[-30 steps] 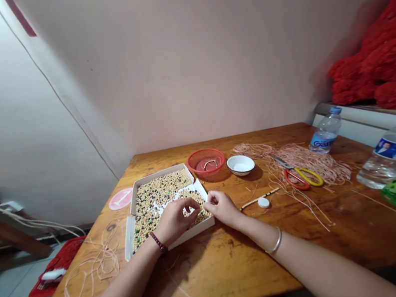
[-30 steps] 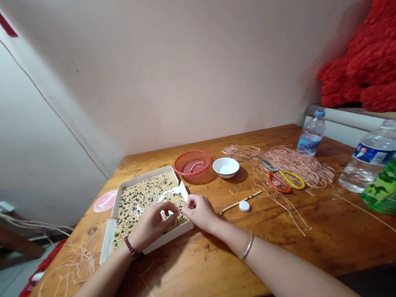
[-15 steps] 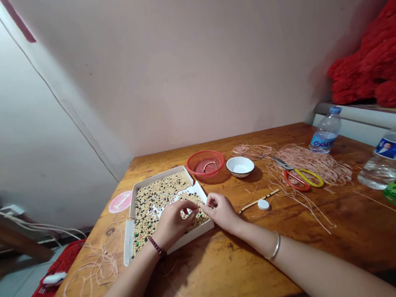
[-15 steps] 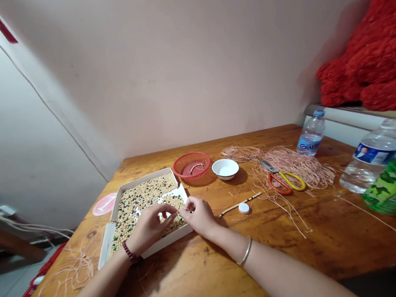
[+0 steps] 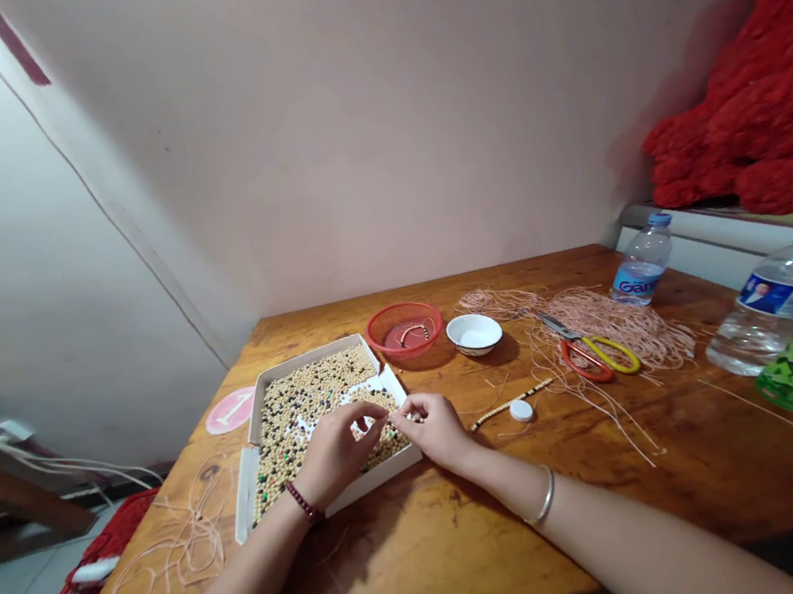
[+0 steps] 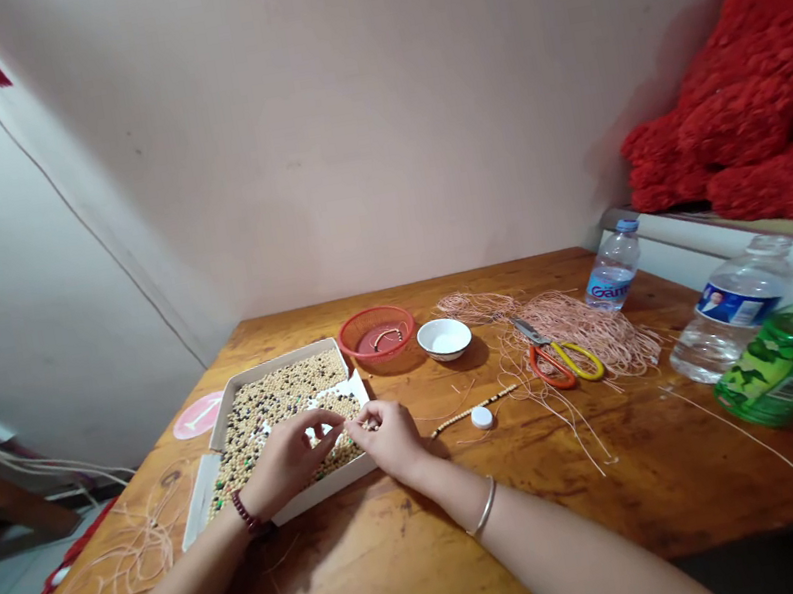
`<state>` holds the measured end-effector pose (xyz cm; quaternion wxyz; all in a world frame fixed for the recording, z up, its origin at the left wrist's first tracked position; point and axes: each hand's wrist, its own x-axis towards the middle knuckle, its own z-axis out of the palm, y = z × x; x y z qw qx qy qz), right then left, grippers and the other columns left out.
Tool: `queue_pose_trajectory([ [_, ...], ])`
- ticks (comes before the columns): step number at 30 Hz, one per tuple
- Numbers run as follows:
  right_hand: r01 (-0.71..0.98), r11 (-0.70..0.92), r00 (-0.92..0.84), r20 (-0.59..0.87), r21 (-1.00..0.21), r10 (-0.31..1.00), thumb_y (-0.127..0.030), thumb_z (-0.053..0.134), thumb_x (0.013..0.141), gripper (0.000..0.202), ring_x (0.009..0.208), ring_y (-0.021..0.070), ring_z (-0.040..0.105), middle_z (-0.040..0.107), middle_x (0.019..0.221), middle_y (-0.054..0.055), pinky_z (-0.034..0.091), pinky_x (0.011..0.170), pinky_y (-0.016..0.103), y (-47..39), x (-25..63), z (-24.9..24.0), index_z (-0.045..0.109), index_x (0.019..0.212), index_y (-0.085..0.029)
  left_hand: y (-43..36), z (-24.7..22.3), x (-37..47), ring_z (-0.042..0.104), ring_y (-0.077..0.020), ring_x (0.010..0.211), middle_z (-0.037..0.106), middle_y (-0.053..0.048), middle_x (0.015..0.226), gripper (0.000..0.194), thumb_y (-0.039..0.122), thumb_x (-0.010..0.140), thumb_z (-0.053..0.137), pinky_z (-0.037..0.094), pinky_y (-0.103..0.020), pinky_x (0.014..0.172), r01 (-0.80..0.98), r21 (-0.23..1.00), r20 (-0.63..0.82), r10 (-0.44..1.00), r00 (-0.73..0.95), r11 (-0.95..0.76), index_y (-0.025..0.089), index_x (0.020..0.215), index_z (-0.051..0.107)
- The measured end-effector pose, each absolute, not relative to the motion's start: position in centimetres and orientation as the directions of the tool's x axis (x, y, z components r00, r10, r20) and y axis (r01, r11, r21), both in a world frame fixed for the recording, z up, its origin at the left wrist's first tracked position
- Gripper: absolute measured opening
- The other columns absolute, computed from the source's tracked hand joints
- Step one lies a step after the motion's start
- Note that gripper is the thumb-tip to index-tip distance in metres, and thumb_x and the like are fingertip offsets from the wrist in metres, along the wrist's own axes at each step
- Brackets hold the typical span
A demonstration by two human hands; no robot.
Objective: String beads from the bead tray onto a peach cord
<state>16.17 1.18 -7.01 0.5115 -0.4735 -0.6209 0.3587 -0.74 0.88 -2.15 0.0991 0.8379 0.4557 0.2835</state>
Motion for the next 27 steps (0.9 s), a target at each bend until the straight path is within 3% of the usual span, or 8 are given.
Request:
queue_pose_trajectory([
  [13, 0.204, 0.293, -0.023, 0.295, -0.934, 0.955, -0.038, 0.059, 0.073, 0.026, 0.049, 0.0088, 0.035, 0.042, 0.051, -0.004, 0.026, 0.048, 0.021, 1.07, 16.17, -6.89, 0.057, 0.060, -0.015, 0.78, -2.02, -0.65, 0.060, -0.0111, 0.066, 0.070, 0.000, 0.082, 0.013, 0.027, 0.085, 0.057, 0.046, -0.020, 0.059, 0.676, 0.421, 0.404, 0.792, 0.457, -0.605, 0.021, 0.088, 0.068],
  [27, 0.170, 0.295, -0.023, 0.295, -0.940, 0.955, -0.037, 0.057, 0.074, 0.026, 0.051, 0.0097, 0.038, 0.045, 0.053, -0.003, 0.029, 0.050, 0.021, 0.96, 16.17, -6.89, 0.054, 0.060, -0.016, 0.69, -1.82, -0.52, 0.058, -0.0095, 0.060, 0.069, 0.001, 0.077, 0.013, 0.029, 0.085, 0.058, 0.044, -0.019, 0.058, 0.679, 0.438, 0.405, 0.804, 0.436, -0.589, 0.021, 0.087, 0.068],
])
